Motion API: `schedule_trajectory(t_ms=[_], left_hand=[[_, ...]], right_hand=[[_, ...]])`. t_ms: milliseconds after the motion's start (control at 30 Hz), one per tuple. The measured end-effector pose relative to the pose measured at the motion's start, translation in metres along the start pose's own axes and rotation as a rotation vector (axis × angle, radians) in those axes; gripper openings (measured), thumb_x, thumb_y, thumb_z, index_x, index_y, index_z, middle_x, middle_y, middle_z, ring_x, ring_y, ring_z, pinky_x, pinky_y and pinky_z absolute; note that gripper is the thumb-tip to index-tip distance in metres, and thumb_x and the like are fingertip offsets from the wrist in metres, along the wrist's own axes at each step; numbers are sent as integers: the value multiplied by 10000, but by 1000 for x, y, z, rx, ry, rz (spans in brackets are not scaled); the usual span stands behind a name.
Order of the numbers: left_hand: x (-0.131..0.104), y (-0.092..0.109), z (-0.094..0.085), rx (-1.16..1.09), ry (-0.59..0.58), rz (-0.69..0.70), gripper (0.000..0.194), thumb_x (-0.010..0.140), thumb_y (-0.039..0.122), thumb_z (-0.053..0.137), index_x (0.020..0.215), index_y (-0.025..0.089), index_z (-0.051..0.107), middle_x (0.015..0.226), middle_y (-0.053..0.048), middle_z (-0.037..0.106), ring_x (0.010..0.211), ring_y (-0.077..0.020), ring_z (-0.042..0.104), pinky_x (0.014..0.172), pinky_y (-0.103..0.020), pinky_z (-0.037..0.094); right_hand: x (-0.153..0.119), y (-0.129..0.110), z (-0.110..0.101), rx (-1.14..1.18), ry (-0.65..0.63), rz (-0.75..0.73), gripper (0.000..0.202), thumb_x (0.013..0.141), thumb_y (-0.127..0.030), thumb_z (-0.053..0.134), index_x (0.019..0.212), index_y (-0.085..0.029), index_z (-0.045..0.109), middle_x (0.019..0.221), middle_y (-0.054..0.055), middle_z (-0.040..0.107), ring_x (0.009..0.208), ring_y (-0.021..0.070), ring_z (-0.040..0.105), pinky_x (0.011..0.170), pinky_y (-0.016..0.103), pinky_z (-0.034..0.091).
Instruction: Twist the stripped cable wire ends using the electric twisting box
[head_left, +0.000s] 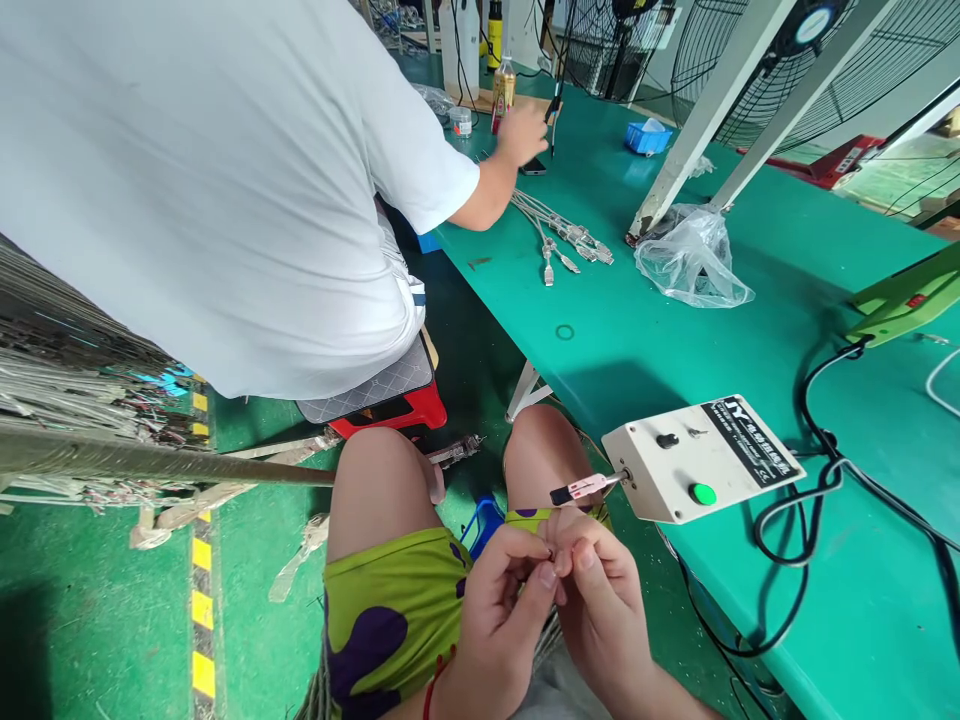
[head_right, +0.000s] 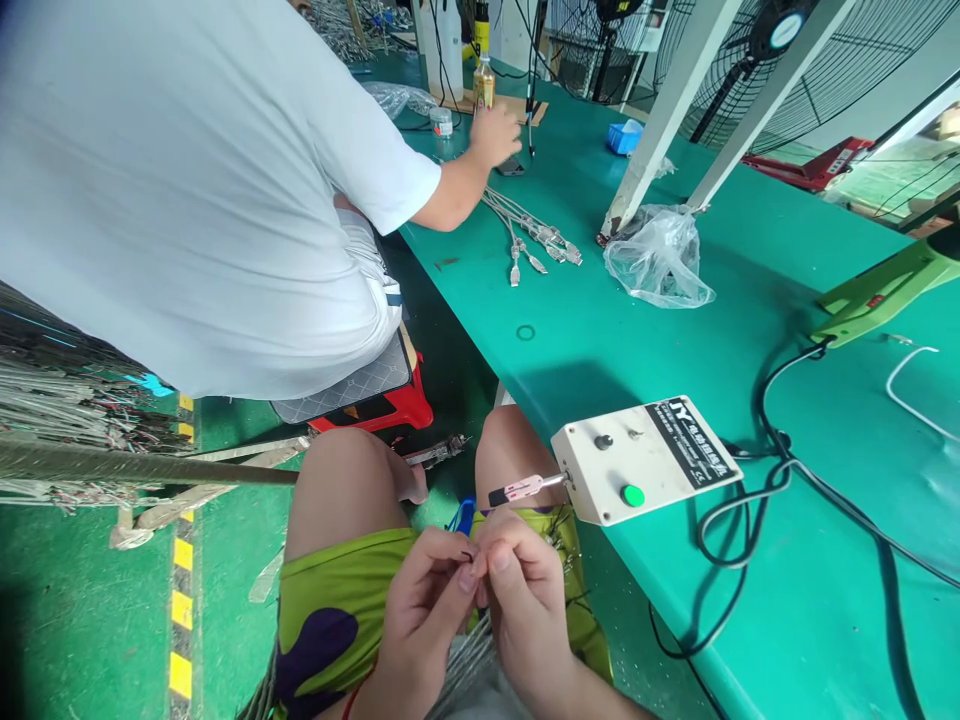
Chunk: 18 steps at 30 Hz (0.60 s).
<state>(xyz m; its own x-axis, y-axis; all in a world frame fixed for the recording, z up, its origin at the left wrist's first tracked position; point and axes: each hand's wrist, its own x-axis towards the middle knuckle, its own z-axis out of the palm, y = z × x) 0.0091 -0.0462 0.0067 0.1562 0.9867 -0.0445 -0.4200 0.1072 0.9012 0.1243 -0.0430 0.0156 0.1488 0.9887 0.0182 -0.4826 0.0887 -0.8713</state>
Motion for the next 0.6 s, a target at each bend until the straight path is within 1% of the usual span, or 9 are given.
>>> schedule_trajectory(t_ms=[100, 167, 267, 300, 333, 400, 433, 500, 600], left_hand=[[-1, -1, 1, -14, -3, 16, 190, 1138, 434, 775, 1081, 254, 792, 877, -4, 784, 671, -91, 631, 599, -168, 453], [-1, -2, 1, -18, 11, 36, 162, 1145, 415, 765, 1103, 261, 791, 894, -3, 794, 665, -85, 629, 582, -160, 437], [0, -4, -1, -39, 48, 74, 167, 1159, 403, 742, 1099, 251, 778, 849, 2, 763, 686, -96, 636, 607, -163, 471], [0, -4, -1, -48, 64, 81, 179, 1159, 409, 740, 1095, 245, 775, 847, 0, 754, 709, -104, 647, 630, -167, 495], [0, -5, -2, -55, 81, 81, 192, 1154, 419, 746, 1090, 240, 775, 853, -3, 746, 727, -110, 654, 647, -170, 514], [0, -5, -3, -49, 105, 56, 219, 1138, 442, 767, 1075, 232, 781, 875, -8, 739, 731, -112, 649, 653, -173, 526], [0, -5, -3, -34, 110, 41, 233, 1127, 455, 782, 1065, 230, 785, 887, -10, 741, 725, -110, 644, 649, -174, 526], [0, -4, -3, 1, 98, 24, 264, 1110, 483, 801, 1045, 227, 790, 884, -12, 743, 705, -109, 630, 637, -177, 521], [-1, -1, -2, 32, 63, 27, 280, 1114, 495, 789, 1041, 226, 791, 843, -8, 734, 675, -109, 614, 630, -183, 522]], right_hand=[[1, 1, 4, 14, 14, -28, 507, 1160, -535, 693, 745, -245, 707, 683, -5, 504, 690, 191, 489, 687, 338, 449], [1, 2, 6, 45, -1, -38, 593, 1178, -626, 609, 729, -253, 711, 670, -2, 481, 688, 201, 483, 685, 344, 459], [1, 3, 5, 97, -52, -16, 691, 1166, -786, 454, 898, -277, 838, 731, 12, 502, 696, 216, 525, 646, 355, 467], [0, 4, 3, 90, -64, -14, 648, 1156, -779, 494, 971, -281, 865, 768, 18, 527, 714, 218, 547, 645, 354, 472], [-1, 5, 2, 65, -69, -15, 541, 1147, -722, 585, 1019, -286, 878, 800, 24, 558, 738, 217, 569, 658, 350, 481], [-2, 7, -1, 2, -50, -29, 312, 1114, -550, 753, 997, -290, 878, 819, 30, 615, 774, 213, 598, 700, 345, 501], [-2, 7, -3, -19, -34, -31, 277, 1105, -497, 784, 948, -286, 869, 796, 29, 630, 770, 212, 602, 715, 349, 508], [-2, 8, -5, -30, -13, -35, 360, 1121, -500, 764, 852, -273, 839, 716, 24, 628, 719, 213, 590, 702, 360, 503], [1, 6, -5, -45, -31, -79, 400, 1125, -502, 755, 815, -265, 840, 649, 20, 625, 654, 204, 558, 654, 359, 463]])
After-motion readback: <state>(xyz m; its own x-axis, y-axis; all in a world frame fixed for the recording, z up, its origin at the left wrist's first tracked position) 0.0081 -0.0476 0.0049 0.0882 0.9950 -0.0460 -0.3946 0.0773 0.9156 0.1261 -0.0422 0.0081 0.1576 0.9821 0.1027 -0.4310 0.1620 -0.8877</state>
